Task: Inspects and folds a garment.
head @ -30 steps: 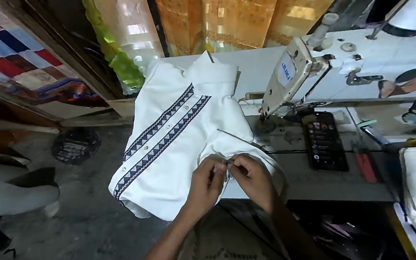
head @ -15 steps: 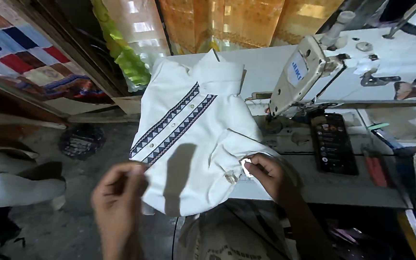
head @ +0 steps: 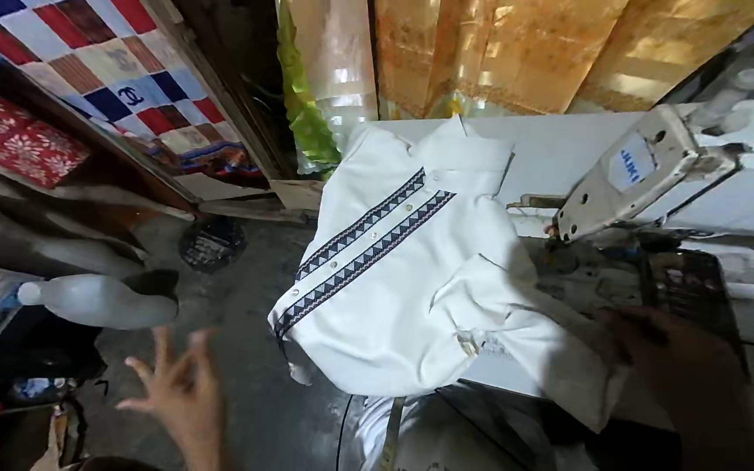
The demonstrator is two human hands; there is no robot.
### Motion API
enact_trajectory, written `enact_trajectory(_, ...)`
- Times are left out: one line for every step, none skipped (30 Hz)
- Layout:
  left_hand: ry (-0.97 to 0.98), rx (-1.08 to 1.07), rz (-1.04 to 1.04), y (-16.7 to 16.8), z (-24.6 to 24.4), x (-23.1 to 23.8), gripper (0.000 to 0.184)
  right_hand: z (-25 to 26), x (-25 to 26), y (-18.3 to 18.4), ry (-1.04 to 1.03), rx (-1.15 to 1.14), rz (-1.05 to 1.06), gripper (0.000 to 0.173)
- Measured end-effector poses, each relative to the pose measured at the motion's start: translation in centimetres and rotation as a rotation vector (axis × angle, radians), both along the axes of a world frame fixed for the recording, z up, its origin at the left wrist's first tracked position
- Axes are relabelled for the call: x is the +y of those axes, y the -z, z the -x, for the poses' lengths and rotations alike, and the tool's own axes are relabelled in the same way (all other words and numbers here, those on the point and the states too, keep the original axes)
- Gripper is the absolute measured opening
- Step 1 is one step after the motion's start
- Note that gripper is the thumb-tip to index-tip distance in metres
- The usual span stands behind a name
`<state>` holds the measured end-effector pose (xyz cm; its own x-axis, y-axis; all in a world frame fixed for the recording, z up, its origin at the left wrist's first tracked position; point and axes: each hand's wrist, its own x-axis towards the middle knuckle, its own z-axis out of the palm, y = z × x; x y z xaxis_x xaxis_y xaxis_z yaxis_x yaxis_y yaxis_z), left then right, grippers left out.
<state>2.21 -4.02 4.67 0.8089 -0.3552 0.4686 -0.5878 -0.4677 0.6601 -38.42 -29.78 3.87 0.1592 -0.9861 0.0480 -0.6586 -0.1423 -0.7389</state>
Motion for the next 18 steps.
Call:
enact_trajectory(0.152, -0.014, -0.105, 0.3, 0.3, -1.8, 0.055, 0.0, 0.2, -0.2, -0.001, -0.014, 0.000, 0.033)
enact_trajectory(0.292, -0.051, -0.198, 0.9, 0.5, -4.0, 0.062, -0.4, 0.5, -0.5, -0.015, -0.042, -0.002, 0.031)
enact_trajectory(0.442, -0.096, -0.266, 1.7, 0.6, -6.4, 0.067, -1.1, 0.9, -0.8, -0.043, -0.078, -0.010, 0.029)
enact_trajectory(0.593, -0.140, -0.320, 2.7, 0.6, -9.1, 0.072, -1.9, 1.3, -1.0, -0.083, -0.119, -0.024, 0.028)
enact_trajectory(0.728, -0.185, -0.376, 3.7, 0.5, -11.7, 0.075, -2.6, 1.5, -0.9, -0.142, -0.152, -0.024, 0.027)
enact_trajectory(0.832, -0.221, -0.437, 4.7, 0.2, -14.1, 0.079, -3.3, 1.7, -0.4, -0.210, -0.164, 0.014, 0.029)
enact_trajectory(0.903, -0.258, -0.497, 5.7, -0.3, -16.3, 0.082, -3.9, 1.5, 0.4, -0.265, -0.153, 0.099, 0.033)
enact_trajectory(0.941, -0.297, -0.555, 6.5, -0.9, -18.3, 0.084, -4.4, 1.2, 1.2, -0.305, -0.132, 0.197, 0.035)
enact_trajectory(0.952, -0.326, -0.602, 6.9, -1.3, -20.0, 0.086, -4.7, 0.9, 1.8, -0.316, -0.105, 0.257, 0.036)
enact_trajectory(0.947, -0.324, -0.644, 6.9, -1.3, -21.5, 0.087, -4.7, 0.5, 2.1, -0.311, -0.066, 0.277, 0.037)
enact_trajectory(0.931, -0.307, -0.686, 6.6, -1.1, -22.6, 0.087, -4.4, 0.2, 2.3, -0.301, -0.015, 0.249, 0.037)
enact_trajectory(0.909, -0.285, -0.715, 6.4, -0.7, -23.6, 0.087, -4.0, 0.2, 2.0, -0.294, 0.039, 0.171, 0.034)
enact_trajectory(0.883, -0.274, -0.719, 6.3, -0.2, -24.4, 0.087, -3.8, 0.3, 1.3, -0.288, 0.075, 0.055, 0.030)
enact_trajectory(0.852, -0.272, -0.704, 6.4, 0.4, -25.3, 0.086, -4.1, 0.4, 0.2, -0.270, 0.093, -0.071, 0.027)
enact_trajectory(0.824, -0.278, -0.674, 6.4, 1.0, -26.2, 0.086, -4.6, 0.4, -0.8, -0.243, 0.092, -0.166, 0.026)
enact_trajectory(0.800, -0.277, -0.649, 6.5, 1.6, -27.2, 0.085, -5.5, 0.5, -1.8, -0.207, 0.072, -0.214, 0.025)
enact_trajectory(0.775, -0.272, -0.623, 6.5, 2.4, -28.2, 0.084, -6.6, 0.7, -2.5, -0.166, 0.048, -0.209, 0.024)
enact_trajectory(0.749, -0.257, -0.598, 6.4, 3.2, -29.2, 0.083, -7.9, 0.7, -3.1, -0.120, 0.035, -0.161, 0.023)
